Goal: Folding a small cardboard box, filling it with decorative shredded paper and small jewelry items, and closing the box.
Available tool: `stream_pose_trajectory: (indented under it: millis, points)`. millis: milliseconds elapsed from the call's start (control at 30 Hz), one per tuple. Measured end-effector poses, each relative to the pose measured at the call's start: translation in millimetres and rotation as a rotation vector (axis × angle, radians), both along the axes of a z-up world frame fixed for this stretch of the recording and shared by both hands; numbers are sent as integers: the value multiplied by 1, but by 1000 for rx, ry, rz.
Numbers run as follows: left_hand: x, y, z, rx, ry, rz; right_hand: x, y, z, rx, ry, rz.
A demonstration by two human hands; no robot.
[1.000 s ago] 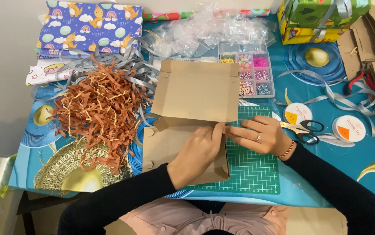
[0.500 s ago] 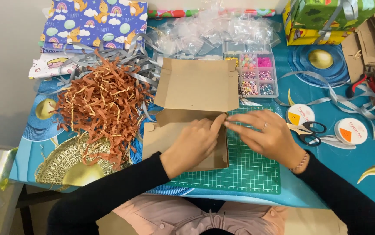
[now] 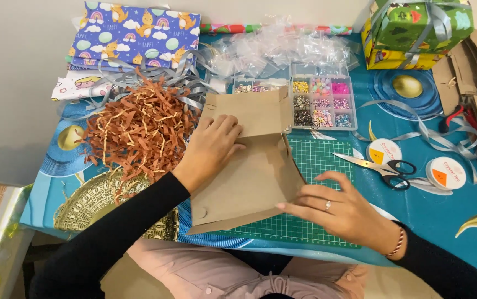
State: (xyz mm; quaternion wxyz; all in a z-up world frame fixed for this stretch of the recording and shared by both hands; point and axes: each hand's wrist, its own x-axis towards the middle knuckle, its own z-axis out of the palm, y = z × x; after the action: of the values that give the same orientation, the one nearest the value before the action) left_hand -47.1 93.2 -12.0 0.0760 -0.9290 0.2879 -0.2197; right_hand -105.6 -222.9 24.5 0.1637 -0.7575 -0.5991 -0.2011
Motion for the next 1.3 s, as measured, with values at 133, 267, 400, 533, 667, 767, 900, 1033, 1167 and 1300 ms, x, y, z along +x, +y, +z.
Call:
stream_pose_trajectory:
  millis: [133, 267, 400, 533, 667, 767, 900, 1033, 1167, 1300]
  points:
    - [-22, 3, 32, -236, 64, 15, 18, -19, 18, -26, -137, -89]
    - [-56, -5, 81, -263, 175, 112, 48, -36, 34, 9, -158, -174]
    - [-80, -21, 85, -141, 81, 263, 82, -36, 31, -77, -204, -325]
    - [-81, -31, 48, 58, 24, 376, 73, -21, 17, -144, -54, -78]
    - [-81, -28, 27, -35, 189, 361, 21, -9, 5, -232, 72, 211]
    - [-83, -32, 39, -38, 208, 394, -9, 0, -16, -267, 205, 358]
    - [-90, -39, 53, -16, 279, 369, -16, -11, -49, 90, 130, 228]
    - [-98, -48, 52, -5, 241, 336, -6, -25, -64, 421, 328, 27]
    - [-98, -58, 10, 24, 165, 289, -2, -17, -53, 468, 353, -139]
    - [-99, -75, -10, -129, 177, 30, -4, 3, -32, 416, 325, -262]
